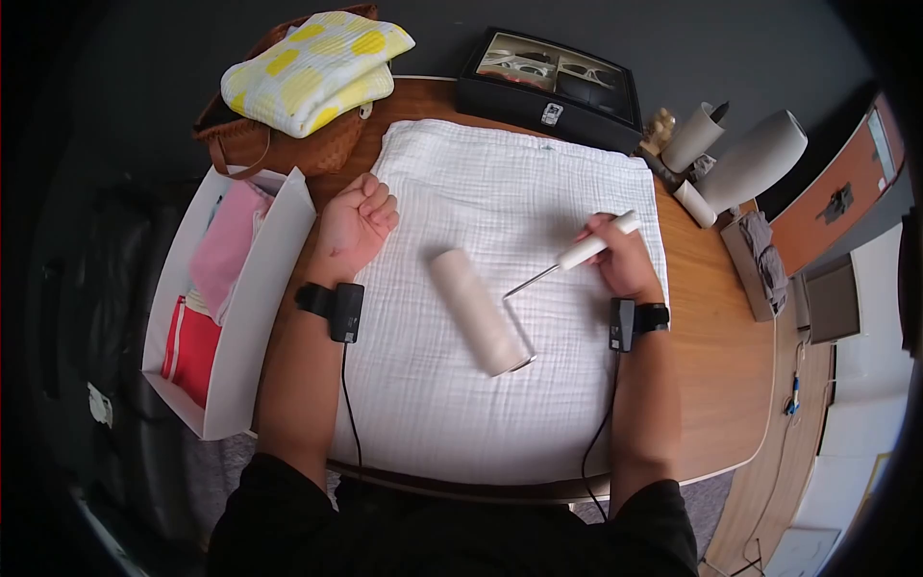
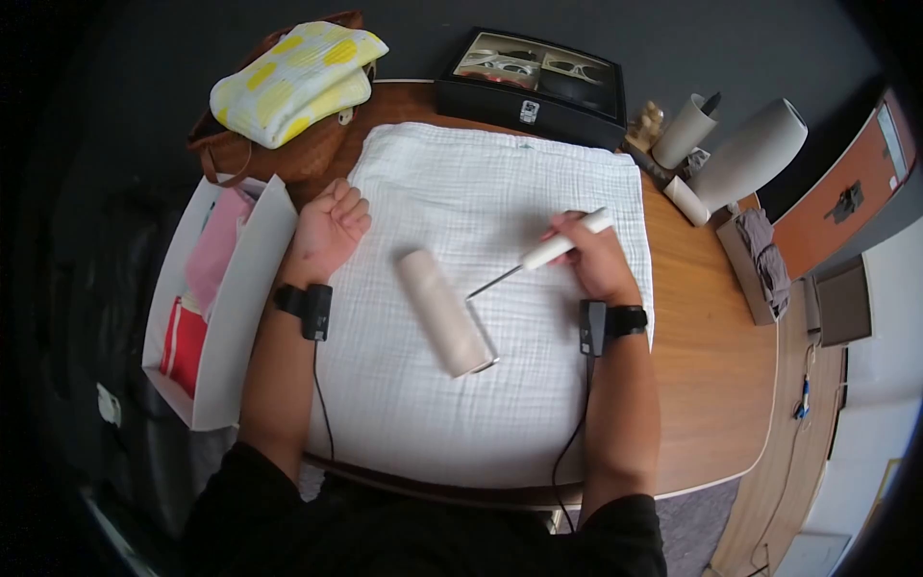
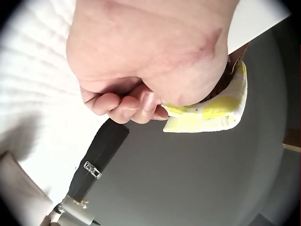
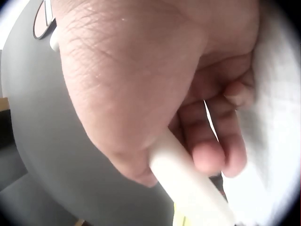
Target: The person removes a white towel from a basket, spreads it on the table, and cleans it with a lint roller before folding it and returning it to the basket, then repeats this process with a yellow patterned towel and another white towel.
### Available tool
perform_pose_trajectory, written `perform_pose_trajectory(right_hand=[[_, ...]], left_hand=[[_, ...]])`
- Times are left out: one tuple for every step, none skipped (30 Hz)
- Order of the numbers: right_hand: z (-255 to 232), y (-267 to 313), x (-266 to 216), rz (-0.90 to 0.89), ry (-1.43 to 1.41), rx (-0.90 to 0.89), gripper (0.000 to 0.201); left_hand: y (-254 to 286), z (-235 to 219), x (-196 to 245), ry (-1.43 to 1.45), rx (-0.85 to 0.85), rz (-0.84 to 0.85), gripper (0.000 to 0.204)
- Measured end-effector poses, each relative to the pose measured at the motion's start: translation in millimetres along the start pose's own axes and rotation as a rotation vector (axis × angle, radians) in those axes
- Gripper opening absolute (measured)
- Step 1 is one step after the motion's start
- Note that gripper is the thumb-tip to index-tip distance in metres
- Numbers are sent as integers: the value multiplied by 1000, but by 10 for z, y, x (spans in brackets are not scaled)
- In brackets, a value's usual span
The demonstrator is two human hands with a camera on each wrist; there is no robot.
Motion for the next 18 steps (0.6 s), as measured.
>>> perform_pose_trajectory(right_hand=[[156,47,9,42,79,-69,27],[260,78,45,85,159,-140,27],[220,68,34,65,125,-102,27],[167,47,33,46,93,-65,27],[104,16,39,26,62,-30,28],[-67,-61,51,-6,15,10,26],[-201,-78,-22,-70,-56,100,25],[-429,-130,-22,-85,-119,173,24],[-665,-182,-12,-100,-182,246,22],[-843,-174,-33,-142,-273,370,22],[-1017,-143,-39,-185,-364,494,22],[-1114,-89,-74,-206,-350,544,22],[-1150,-92,-62,-209,-343,562,23],[-1192,-92,-48,-212,-337,581,24],[-1210,-73,-48,-215,-332,601,24],[-972,24,-150,-196,-235,630,25],[-858,0,-148,-159,-90,522,26],[-684,-23,-123,-144,-82,426,26]], left_hand=[[0,3,-3,5,0,-4,18],[3,1,-2,11,0,-7,19],[8,-1,3,18,1,-9,20],[11,9,6,19,-11,-13,21],[16,14,11,21,-23,-15,22],[21,20,16,25,-34,-16,22],[21,19,15,22,-47,-18,22],[16,22,10,19,-60,-21,22],[13,28,4,17,-74,-24,21],[13,30,-2,2,-74,-31,21],[10,35,-6,-13,-74,-37,21],[11,40,-13,-27,-74,-45,20],[14,42,-17,-39,-70,-46,20],[13,49,-24,-52,-67,-49,19],[8,58,-36,-65,-66,-53,19],[-2,48,-45,-66,-57,-49,17],[-6,35,-50,-68,-48,-47,16],[-9,21,-52,-72,-39,-44,15]])
Point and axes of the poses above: each hand's wrist, its own y-axis away from the middle knuckle, its own z-axis out of the palm, x = y × z, the point moved 10 cm from there along -y, towards the middle knuckle, and after that the axes turned 6 degrees about -y, right-handed, at the moved point
